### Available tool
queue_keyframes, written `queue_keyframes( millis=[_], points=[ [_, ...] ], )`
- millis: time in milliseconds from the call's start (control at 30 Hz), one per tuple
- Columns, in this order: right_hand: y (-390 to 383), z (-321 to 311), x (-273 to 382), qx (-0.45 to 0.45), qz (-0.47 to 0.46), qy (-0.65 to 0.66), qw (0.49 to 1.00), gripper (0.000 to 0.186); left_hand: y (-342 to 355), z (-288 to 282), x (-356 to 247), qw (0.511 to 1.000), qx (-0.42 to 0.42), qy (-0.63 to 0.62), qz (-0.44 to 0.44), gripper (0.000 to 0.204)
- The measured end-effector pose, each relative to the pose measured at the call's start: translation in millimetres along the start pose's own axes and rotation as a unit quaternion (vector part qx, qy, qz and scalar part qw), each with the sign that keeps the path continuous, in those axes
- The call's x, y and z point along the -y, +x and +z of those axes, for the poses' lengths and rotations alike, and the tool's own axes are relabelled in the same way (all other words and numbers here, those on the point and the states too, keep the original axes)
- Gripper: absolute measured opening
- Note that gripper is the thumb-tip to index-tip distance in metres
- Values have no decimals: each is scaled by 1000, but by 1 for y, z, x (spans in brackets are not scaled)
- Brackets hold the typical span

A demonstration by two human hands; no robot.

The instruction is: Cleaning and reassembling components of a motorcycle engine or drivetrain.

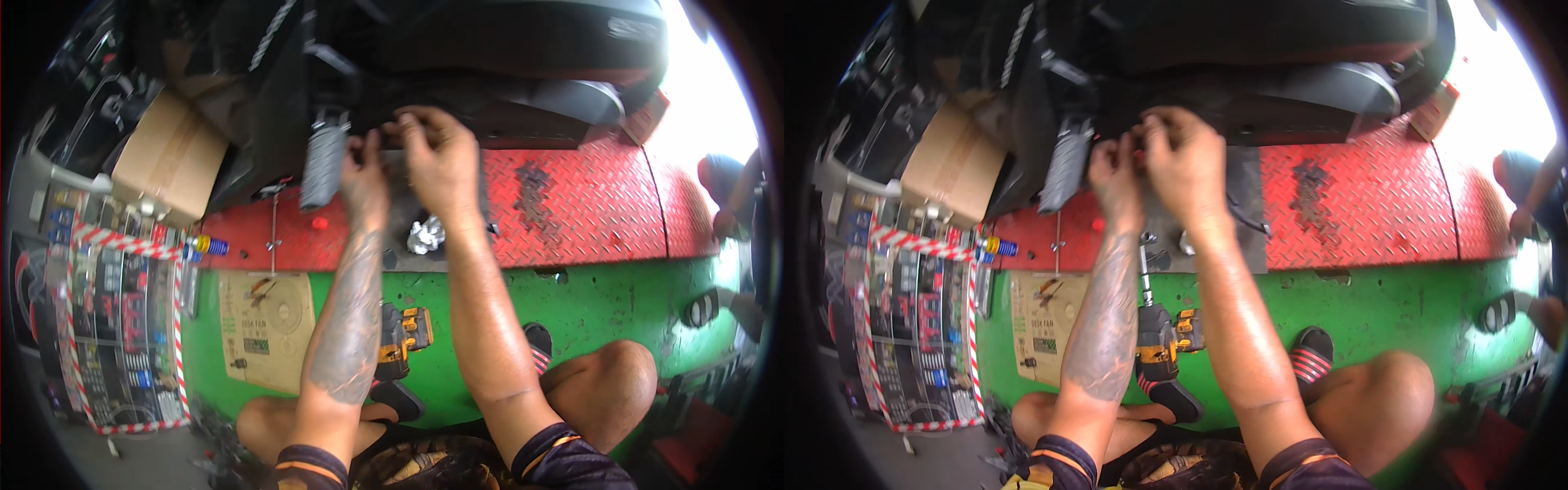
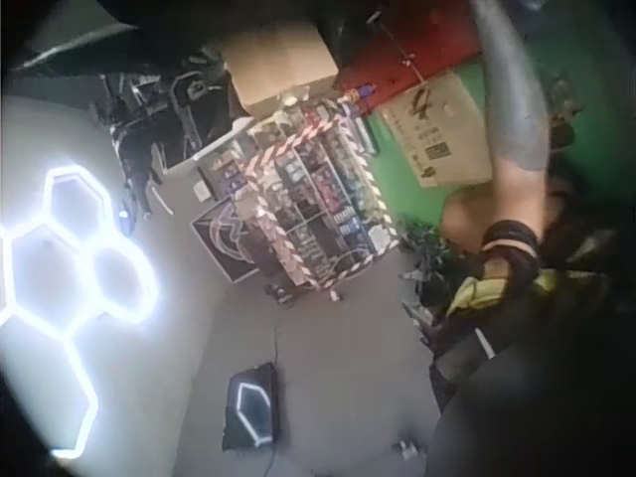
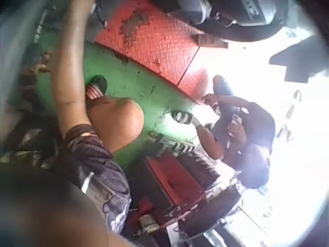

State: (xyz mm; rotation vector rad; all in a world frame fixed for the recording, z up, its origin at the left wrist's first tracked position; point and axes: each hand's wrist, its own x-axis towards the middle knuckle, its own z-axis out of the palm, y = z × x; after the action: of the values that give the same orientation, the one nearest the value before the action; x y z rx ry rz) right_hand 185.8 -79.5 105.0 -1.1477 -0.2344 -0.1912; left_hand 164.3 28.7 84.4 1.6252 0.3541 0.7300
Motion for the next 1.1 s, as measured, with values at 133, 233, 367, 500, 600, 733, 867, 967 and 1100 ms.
queue_keyframes(
  millis=[133, 233, 367, 500, 600, 733, 867, 967, 1100],
  points=[
    [-1, 2, -3, 13, 1, 5, 1000, 21, -2, -13, -3, 996, 54, 64, -34, 17],
    [-8, 6, -3, 3, -13, -36, 999, 23, -21, -63, 7, 986, 139, 90, -7, 14],
    [-23, 15, -7, 2, -65, -56, 996, 21, -30, -178, 66, 984, -31, 134, 114, 15],
    [-30, 17, -13, 4, -88, -104, 991, 18, 24, -308, 148, 950, -273, 121, -86, 17],
    [-32, 20, -14, 2, -93, -66, 993, 16, 57, -392, 188, 911, -172, 372, 37, 31],
    [-63, 43, -10, -14, -153, -155, 976, 18, 88, -466, 222, 794, 56, 601, 75, 43],
    [-111, 108, -29, 264, -74, -210, 939, 18, 117, -487, 256, 748, 212, 619, 112, 42],
    [-126, 179, -79, 456, -18, -235, 858, 21, 133, -493, 267, 805, 185, 556, 90, 36],
    [-121, 280, -198, 552, 77, -256, 790, 28, 141, -506, 262, 851, 222, 475, -35, 23]
  ],
)
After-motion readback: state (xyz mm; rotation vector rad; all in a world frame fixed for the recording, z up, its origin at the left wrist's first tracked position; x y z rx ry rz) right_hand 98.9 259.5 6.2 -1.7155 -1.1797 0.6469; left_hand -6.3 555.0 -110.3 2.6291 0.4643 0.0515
